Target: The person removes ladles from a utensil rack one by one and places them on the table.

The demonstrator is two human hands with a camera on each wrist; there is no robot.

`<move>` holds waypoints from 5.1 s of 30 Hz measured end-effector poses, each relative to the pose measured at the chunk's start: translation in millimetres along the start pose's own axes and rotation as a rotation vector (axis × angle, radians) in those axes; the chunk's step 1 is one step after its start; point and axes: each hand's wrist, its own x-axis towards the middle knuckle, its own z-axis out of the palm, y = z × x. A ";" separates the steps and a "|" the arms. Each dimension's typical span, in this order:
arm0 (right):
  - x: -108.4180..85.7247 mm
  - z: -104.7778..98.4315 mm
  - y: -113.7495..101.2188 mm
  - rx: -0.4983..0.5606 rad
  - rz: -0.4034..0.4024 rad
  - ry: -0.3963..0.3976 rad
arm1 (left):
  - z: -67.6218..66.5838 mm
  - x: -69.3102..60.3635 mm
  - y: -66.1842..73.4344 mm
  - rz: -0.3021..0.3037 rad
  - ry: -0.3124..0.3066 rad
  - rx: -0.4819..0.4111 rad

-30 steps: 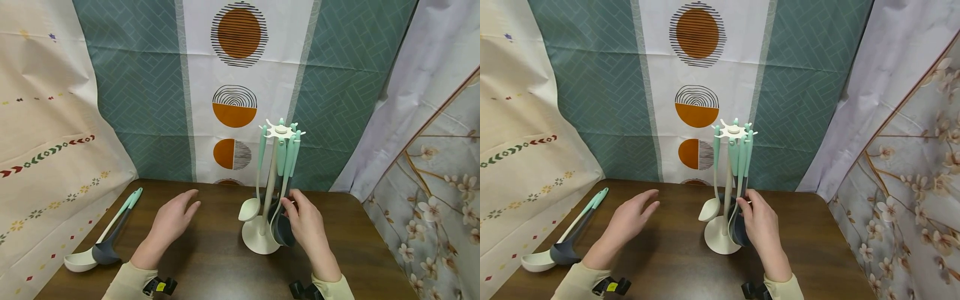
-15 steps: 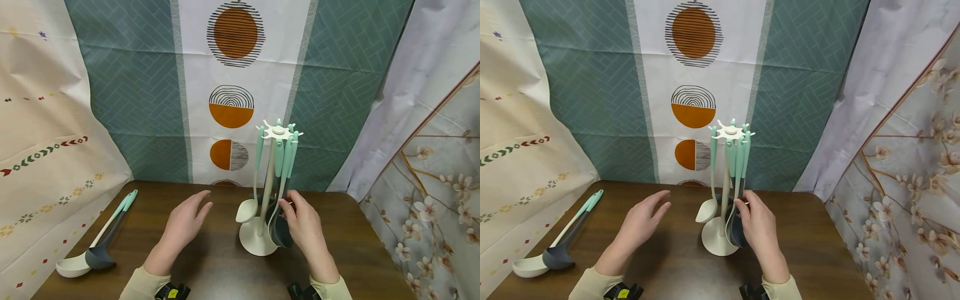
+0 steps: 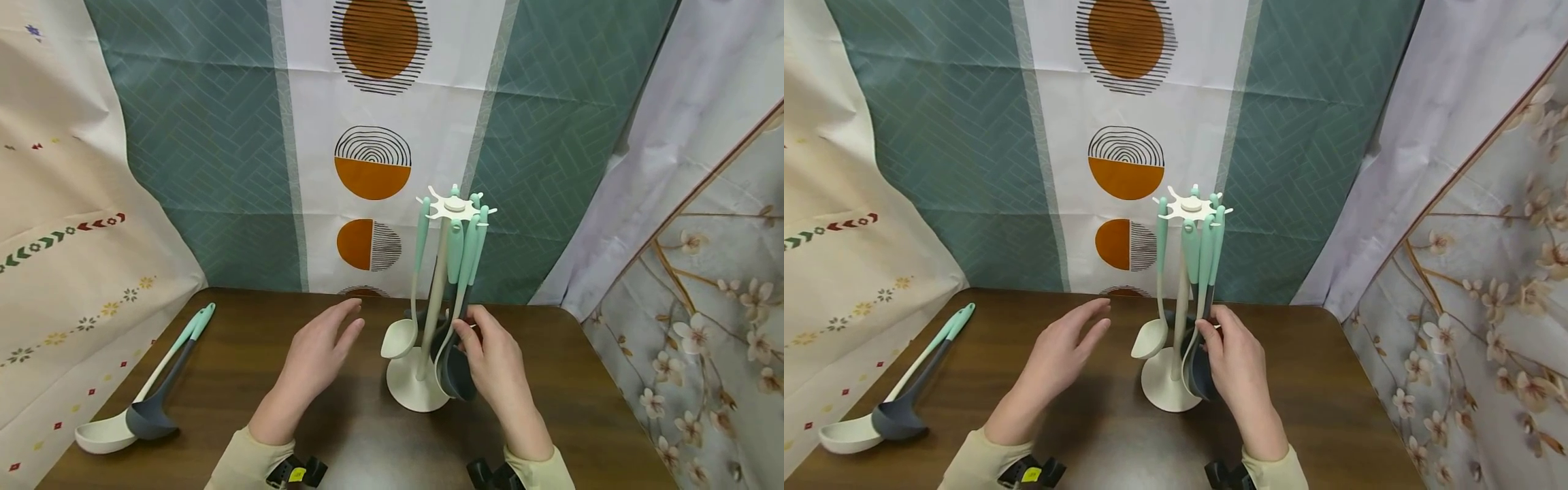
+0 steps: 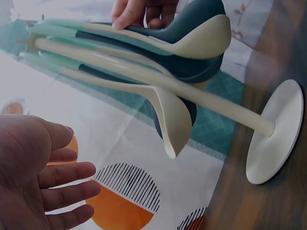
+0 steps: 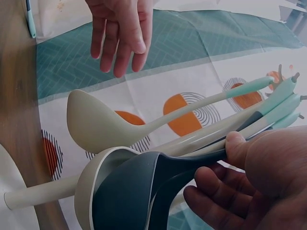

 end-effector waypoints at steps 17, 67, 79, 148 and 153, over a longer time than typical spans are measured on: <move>0.8 -0.2 -1.7 0.007 0.004 0.004 | 22.9 14.4 32.7 0.003 -0.005 -0.165; 0.5 4.1 -0.9 -0.008 -0.013 0.044 | 52.4 33.7 57.6 0.025 -0.057 -0.439; 1.5 3.7 -1.0 -0.013 -0.019 0.043 | 50.6 35.1 58.8 0.012 -0.037 -0.421; -0.6 4.1 -2.3 -0.015 0.023 0.029 | 27.5 30.6 56.2 0.003 0.059 -0.413; -1.1 4.2 -4.3 -0.008 0.023 0.026 | 25.0 28.3 56.0 0.000 0.062 -0.403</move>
